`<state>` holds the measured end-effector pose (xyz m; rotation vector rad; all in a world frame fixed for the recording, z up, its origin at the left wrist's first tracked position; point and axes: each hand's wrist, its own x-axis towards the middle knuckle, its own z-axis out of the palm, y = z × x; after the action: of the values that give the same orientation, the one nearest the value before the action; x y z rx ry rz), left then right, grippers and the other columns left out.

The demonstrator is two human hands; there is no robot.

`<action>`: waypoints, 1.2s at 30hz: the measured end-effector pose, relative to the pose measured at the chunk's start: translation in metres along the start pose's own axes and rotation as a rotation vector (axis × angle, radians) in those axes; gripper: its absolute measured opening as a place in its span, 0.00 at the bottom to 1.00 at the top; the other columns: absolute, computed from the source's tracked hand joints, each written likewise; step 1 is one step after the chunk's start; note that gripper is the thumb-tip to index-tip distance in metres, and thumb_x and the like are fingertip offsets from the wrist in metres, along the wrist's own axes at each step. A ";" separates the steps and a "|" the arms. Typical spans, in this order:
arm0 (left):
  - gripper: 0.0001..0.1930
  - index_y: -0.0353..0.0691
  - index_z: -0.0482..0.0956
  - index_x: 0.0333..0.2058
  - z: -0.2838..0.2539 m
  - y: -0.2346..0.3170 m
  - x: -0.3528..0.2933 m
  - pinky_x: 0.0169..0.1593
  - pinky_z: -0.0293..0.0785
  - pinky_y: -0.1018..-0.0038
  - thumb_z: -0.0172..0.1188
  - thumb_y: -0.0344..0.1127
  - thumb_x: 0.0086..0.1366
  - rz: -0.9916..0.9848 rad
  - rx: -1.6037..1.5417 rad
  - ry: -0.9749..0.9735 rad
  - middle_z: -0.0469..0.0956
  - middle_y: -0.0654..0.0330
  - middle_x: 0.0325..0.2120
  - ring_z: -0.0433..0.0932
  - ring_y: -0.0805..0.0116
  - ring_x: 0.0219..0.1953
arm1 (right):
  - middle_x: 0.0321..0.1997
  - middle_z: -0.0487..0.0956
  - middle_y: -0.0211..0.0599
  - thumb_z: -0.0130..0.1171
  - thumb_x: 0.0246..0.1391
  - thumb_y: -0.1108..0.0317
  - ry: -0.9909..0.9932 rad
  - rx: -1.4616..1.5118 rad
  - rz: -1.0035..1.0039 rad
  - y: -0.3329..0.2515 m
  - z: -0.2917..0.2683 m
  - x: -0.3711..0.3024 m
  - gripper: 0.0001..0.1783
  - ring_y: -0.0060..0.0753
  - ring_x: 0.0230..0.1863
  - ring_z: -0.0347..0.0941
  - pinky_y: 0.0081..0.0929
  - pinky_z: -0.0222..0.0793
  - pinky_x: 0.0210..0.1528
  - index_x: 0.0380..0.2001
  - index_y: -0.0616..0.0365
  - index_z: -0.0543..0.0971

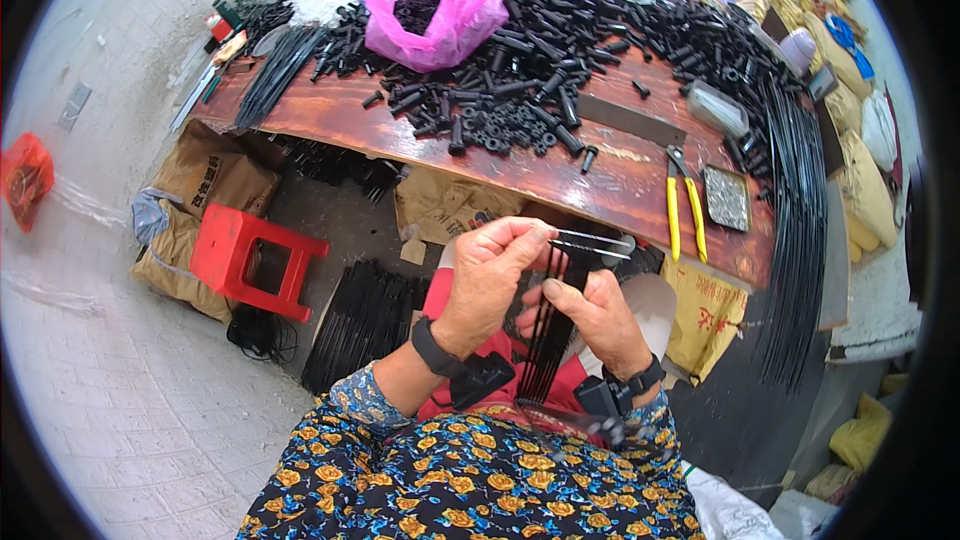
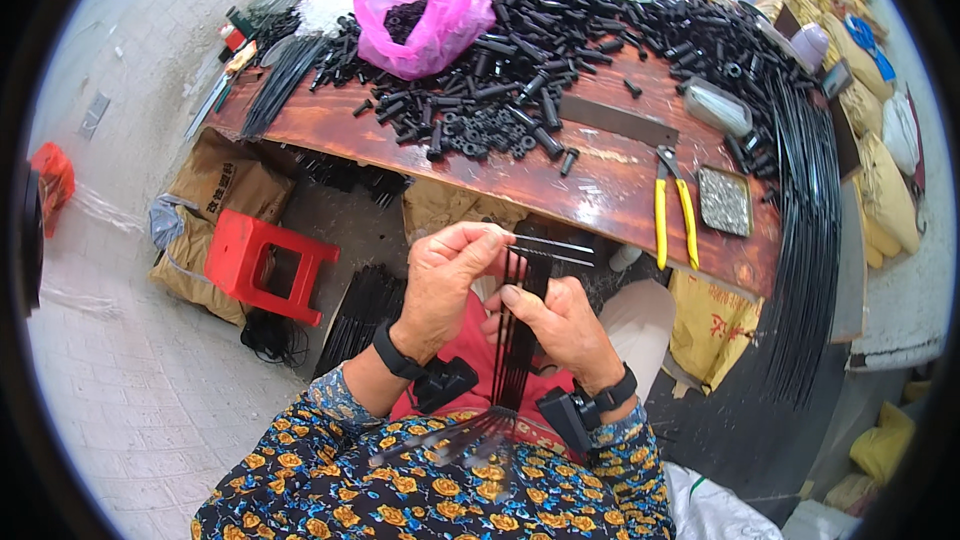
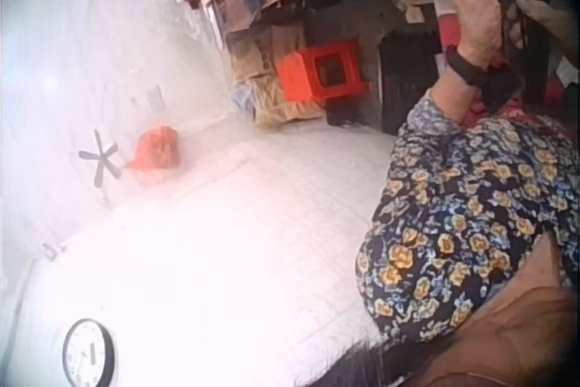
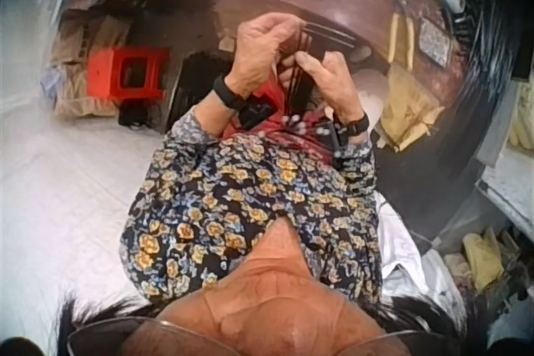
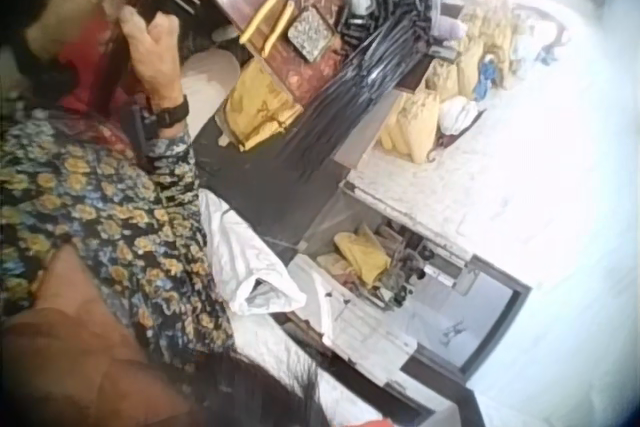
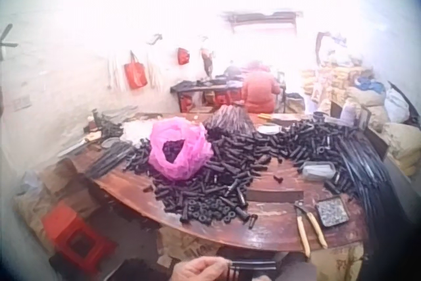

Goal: The recorder is assembling small plastic and metal components onto thin black rods using hand tools and manual manipulation in an industrial setting.

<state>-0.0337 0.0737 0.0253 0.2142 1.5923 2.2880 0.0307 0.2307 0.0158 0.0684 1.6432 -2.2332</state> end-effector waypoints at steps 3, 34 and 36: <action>0.08 0.33 0.81 0.40 -0.001 -0.001 0.004 0.38 0.78 0.78 0.59 0.32 0.68 -0.095 -0.040 0.009 0.82 0.62 0.31 0.81 0.75 0.32 | 0.34 0.83 0.40 0.52 0.65 0.65 0.058 0.016 -0.023 -0.004 0.009 0.000 0.15 0.29 0.33 0.82 0.24 0.80 0.33 0.44 0.67 0.78; 0.14 0.39 0.79 0.27 -0.094 0.022 0.133 0.35 0.73 0.61 0.71 0.41 0.47 0.325 1.181 0.328 0.79 0.53 0.21 0.79 0.55 0.27 | 0.29 0.84 0.50 0.52 0.65 0.61 0.154 -0.007 -0.035 0.001 0.005 -0.011 0.19 0.36 0.29 0.83 0.28 0.80 0.32 0.36 0.71 0.81; 0.14 0.38 0.79 0.27 -0.097 0.021 0.134 0.31 0.72 0.66 0.72 0.39 0.47 0.378 1.173 0.346 0.79 0.57 0.19 0.78 0.62 0.24 | 0.29 0.84 0.50 0.52 0.65 0.61 0.146 -0.011 -0.041 0.000 0.006 -0.012 0.19 0.36 0.29 0.83 0.28 0.80 0.31 0.36 0.71 0.81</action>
<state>-0.1925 0.0300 0.0001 0.4255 3.1211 1.3171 0.0430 0.2286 0.0206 0.2010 1.7468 -2.2975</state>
